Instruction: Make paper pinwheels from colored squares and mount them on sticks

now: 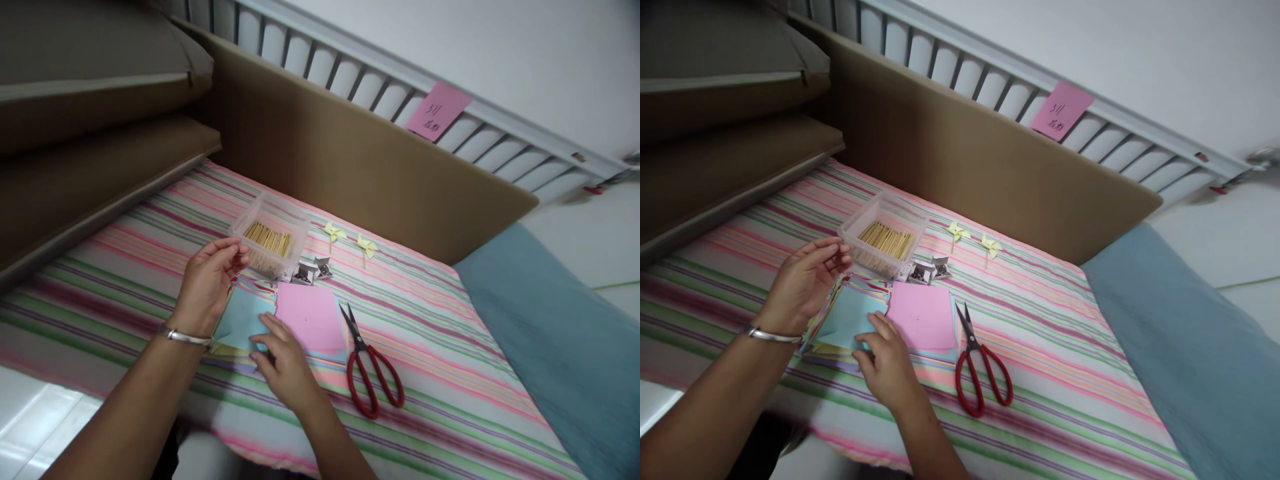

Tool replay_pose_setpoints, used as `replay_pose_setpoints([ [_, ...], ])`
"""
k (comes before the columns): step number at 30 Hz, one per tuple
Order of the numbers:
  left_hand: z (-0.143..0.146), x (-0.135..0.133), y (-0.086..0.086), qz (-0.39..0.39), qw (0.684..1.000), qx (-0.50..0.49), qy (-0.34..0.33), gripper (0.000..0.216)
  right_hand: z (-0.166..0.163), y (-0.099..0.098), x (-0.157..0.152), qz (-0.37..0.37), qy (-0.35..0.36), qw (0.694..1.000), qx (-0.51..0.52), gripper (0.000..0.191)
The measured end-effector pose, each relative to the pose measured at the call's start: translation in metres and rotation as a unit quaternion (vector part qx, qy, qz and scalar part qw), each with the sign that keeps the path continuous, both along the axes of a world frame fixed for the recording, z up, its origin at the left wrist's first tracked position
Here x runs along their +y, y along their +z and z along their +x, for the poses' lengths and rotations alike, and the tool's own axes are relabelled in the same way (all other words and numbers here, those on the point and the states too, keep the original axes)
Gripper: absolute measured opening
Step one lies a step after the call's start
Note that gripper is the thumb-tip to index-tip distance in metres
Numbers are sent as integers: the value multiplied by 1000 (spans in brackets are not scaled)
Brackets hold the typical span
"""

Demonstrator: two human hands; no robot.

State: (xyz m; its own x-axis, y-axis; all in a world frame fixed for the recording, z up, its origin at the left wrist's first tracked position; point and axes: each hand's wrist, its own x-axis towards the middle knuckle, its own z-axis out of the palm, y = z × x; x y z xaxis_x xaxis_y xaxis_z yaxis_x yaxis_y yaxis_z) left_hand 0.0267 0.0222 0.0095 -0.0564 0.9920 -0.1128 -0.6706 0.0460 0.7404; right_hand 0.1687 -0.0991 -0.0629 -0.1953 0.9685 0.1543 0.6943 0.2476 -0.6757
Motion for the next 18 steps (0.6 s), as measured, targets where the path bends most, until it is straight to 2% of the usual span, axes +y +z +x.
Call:
replay_pose_setpoints([
  [7, -1, -1, -1, 8, 1000, -3, -14, 15, -1, 5, 2, -13, -74, 991, 110, 10],
  [14, 0, -3, 2, 3, 1000, 1, -18, 13, -5, 7, 3, -23, -76, 990, 118, 20],
  [18, 0, -2, 0, 3, 1000, 2, -21, 12, -3, 10, 1, -37, -68, 990, 119, 19],
])
